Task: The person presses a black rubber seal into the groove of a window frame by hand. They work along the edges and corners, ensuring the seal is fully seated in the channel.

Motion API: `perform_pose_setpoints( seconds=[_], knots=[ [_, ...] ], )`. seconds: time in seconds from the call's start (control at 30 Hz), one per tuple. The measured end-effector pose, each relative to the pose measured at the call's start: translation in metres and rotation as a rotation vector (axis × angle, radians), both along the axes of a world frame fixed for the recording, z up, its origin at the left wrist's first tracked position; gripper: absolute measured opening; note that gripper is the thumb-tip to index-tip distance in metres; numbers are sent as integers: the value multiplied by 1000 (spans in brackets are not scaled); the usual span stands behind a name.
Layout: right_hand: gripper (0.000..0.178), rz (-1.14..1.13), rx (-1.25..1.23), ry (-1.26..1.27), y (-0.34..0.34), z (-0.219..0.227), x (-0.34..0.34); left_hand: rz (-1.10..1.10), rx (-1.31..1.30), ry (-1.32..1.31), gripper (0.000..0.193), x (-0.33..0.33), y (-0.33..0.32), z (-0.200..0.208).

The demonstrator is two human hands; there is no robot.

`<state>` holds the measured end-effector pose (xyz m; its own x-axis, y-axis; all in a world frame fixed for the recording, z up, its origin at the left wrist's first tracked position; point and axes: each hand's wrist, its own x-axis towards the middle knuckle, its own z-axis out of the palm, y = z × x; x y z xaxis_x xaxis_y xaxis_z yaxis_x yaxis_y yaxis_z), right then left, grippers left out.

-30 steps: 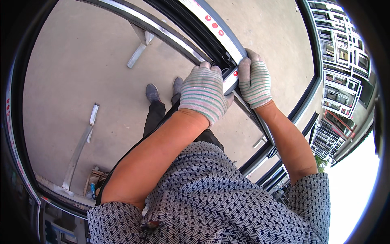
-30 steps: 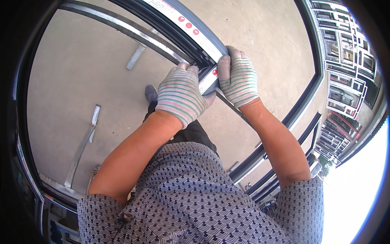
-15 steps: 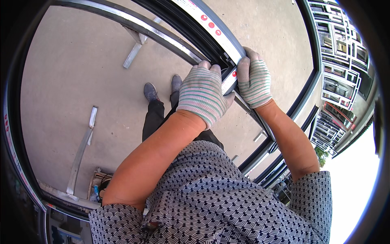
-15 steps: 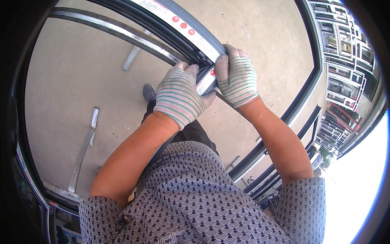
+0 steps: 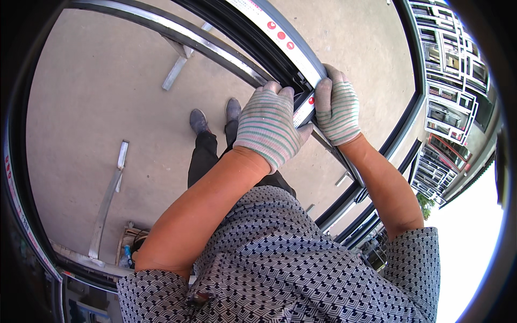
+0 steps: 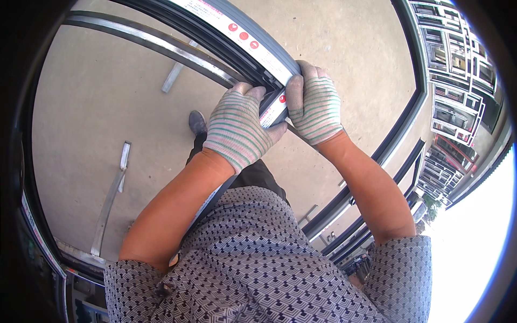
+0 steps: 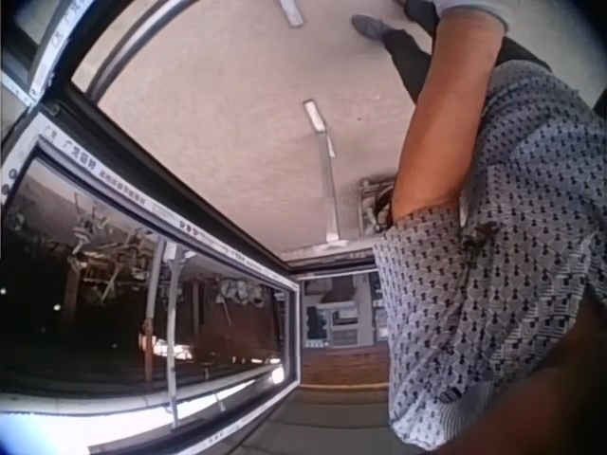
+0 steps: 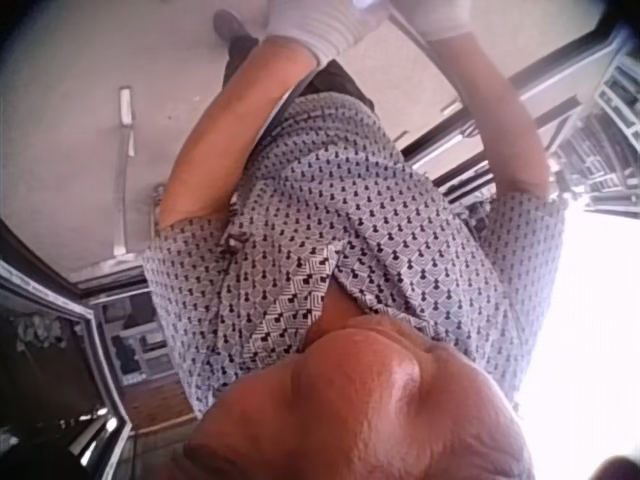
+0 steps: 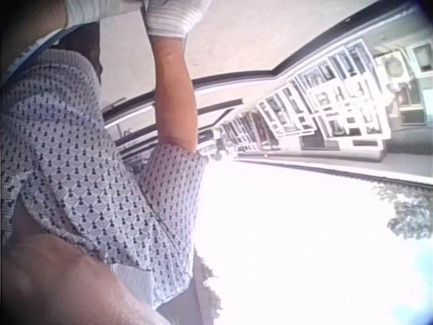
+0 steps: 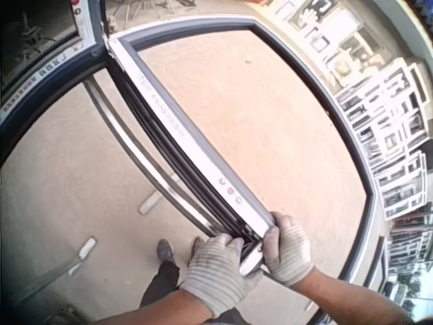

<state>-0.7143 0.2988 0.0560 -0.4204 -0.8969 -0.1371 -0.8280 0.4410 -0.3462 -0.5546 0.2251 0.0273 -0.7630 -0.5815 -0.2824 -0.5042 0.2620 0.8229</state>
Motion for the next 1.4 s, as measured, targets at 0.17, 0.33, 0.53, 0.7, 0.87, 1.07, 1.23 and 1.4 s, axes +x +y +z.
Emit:
perform_pose_setpoints(
  seconds=[0.17,0.33,0.53,0.7,0.87,1.07,1.23,1.4],
  knots=[
    [39,30,-48,10,-2,-3,-3,-10,29,-1,64,-1,0,-4],
    [41,10,-37,3,-3,-1,-5,35,-16,46,65,-3,0,-5],
    [41,53,-40,19,-2,-2,-9,15,9,135,54,-7,-3,-14],
    [40,36,-4,24,-2,0,-4,-8,-18,69,60,-3,-3,-3],
    [37,256,-77,122,1,1,-4,8,-38,89,57,1,0,-4],
    [36,122,-11,62,-1,5,-1,22,59,188,53,0,-3,-13],
    [32,336,-88,181,5,3,-3,15,97,236,53,7,-5,-17],
    [30,235,-58,138,3,-2,0,-71,109,205,60,7,-12,-15]
  ],
)
